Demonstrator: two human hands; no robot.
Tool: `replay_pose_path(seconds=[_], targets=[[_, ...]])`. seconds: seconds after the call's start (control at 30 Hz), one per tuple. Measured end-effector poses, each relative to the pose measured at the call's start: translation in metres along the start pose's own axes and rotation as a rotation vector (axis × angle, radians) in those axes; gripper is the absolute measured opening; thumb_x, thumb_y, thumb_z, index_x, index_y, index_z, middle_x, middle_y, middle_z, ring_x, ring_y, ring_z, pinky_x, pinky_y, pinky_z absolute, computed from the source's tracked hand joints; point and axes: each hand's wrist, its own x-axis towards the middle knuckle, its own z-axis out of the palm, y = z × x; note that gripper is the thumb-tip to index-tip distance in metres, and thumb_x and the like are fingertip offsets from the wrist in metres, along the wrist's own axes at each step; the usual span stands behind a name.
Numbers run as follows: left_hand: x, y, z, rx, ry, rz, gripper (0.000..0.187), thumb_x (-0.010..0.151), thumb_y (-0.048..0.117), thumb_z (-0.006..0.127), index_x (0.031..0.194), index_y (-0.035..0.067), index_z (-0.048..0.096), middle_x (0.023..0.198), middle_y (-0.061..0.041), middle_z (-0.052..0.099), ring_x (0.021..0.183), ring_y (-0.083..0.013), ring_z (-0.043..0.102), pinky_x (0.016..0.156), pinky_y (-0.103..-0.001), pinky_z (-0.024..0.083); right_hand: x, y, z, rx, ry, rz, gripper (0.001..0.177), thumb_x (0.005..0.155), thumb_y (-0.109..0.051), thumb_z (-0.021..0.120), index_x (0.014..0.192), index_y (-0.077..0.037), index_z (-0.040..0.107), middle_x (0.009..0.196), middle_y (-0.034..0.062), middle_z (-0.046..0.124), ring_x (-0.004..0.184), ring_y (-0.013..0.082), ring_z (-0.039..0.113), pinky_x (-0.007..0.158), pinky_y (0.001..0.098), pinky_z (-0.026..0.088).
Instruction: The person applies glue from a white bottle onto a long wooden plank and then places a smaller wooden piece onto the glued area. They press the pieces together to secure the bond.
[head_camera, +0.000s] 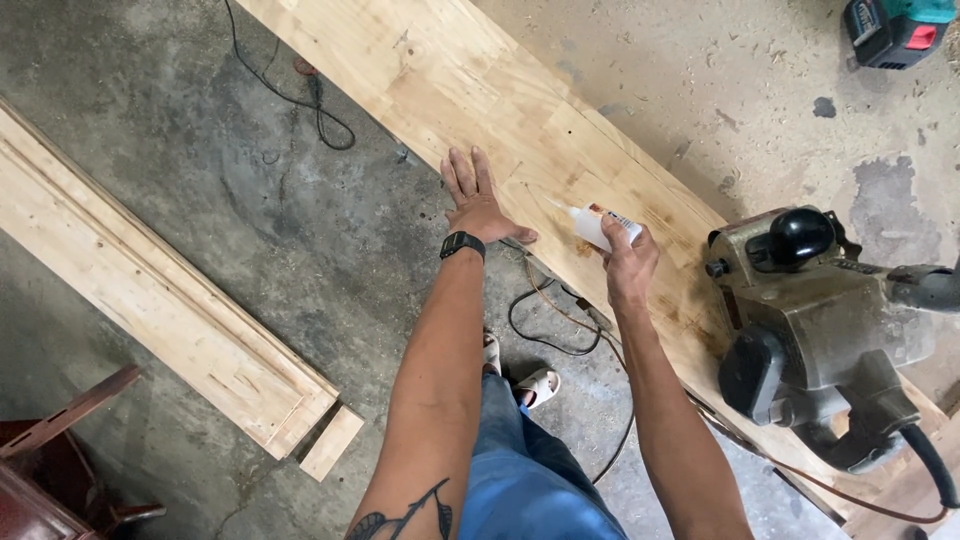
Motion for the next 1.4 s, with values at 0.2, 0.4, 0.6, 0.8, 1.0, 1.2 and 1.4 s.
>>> replay_pose_path(seconds=[0.2, 0.4, 0.6, 0.8, 1.0, 1.2, 1.4], targets=[[0.0, 0.0, 0.0, -0.001, 0.003, 0.005, 0.172, 0.058, 0.062, 0.101, 0.159, 0.02, -0.033, 0.162, -0.015, -0.042, 0.152, -0.0409, -0.033, 0.114, -0.073, 0.03, 0.005, 0.002, -0.002, -0.005, 0.017, 0.028, 0.034, 0.08, -0.036, 0.085, 0.093, -0.01, 0.067, 0.071, 0.003, 0.068, 0.057, 0.0099, 0.065, 0.042, 0.0199, 0.047], [0.001, 0.0, 0.001, 0.012, -0.003, -0.004, 0.173, 0.058, 0.062, 0.101, 0.159, 0.02, -0.033, 0.162, -0.015, -0.041, 0.153, -0.0411, -0.031, 0.115, -0.072, 0.031, 0.002, -0.002, -0.003, -0.022, 0.022, 0.032, 0.034, 0.081, -0.036, 0.085, 0.094, -0.01, 0.068, 0.073, 0.0033, 0.068, 0.058, 0.0109, 0.066, 0.042, 0.0199, 0.046], [0.001, 0.0, 0.001, 0.002, 0.0, 0.0, 0.174, 0.056, 0.061, 0.102, 0.159, 0.02, -0.033, 0.162, -0.016, -0.042, 0.153, -0.0415, -0.032, 0.114, -0.073, 0.031, -0.003, -0.008, -0.003, -0.007, 0.014, 0.015, 0.039, 0.08, -0.036, 0.086, 0.095, -0.006, 0.067, 0.074, 0.0049, 0.067, 0.061, 0.0125, 0.066, 0.047, 0.0233, 0.053], [-0.002, 0.0, -0.001, -0.008, -0.008, 0.0, 0.172, 0.059, 0.059, 0.101, 0.159, 0.02, -0.033, 0.161, -0.016, -0.043, 0.154, -0.041, -0.029, 0.115, -0.072, 0.03, -0.002, -0.01, -0.001, -0.037, 0.04, 0.005, 0.038, 0.079, -0.036, 0.086, 0.095, -0.006, 0.068, 0.074, 0.006, 0.069, 0.06, 0.0127, 0.067, 0.045, 0.0224, 0.051], [0.001, -0.001, 0.001, 0.005, -0.012, -0.012, 0.172, 0.059, 0.059, 0.101, 0.159, 0.021, -0.033, 0.161, -0.014, -0.044, 0.153, -0.0405, -0.031, 0.115, -0.072, 0.029, 0.001, -0.01, -0.001, -0.028, 0.033, 0.012, 0.036, 0.08, -0.034, 0.086, 0.094, -0.006, 0.067, 0.072, 0.0065, 0.068, 0.055, 0.0118, 0.065, 0.041, 0.0204, 0.049], [0.001, -0.003, 0.003, -0.014, -0.007, 0.008, 0.17, 0.062, 0.059, 0.1, 0.159, 0.02, -0.033, 0.161, -0.015, -0.044, 0.152, -0.0418, -0.032, 0.115, -0.072, 0.03, 0.003, -0.006, -0.003, -0.045, 0.04, -0.005, 0.037, 0.08, -0.034, 0.086, 0.093, -0.006, 0.067, 0.07, 0.0073, 0.067, 0.054, 0.0136, 0.064, 0.041, 0.023, 0.048], [0.005, -0.004, 0.006, 0.007, -0.009, -0.002, 0.17, 0.062, 0.061, 0.1, 0.158, 0.021, -0.034, 0.16, -0.013, -0.045, 0.152, -0.0392, -0.033, 0.115, -0.071, 0.032, -0.001, -0.011, 0.0, -0.05, 0.038, -0.025, 0.037, 0.08, -0.034, 0.087, 0.093, -0.006, 0.066, 0.071, 0.007, 0.066, 0.056, 0.013, 0.063, 0.044, 0.0234, 0.052]])
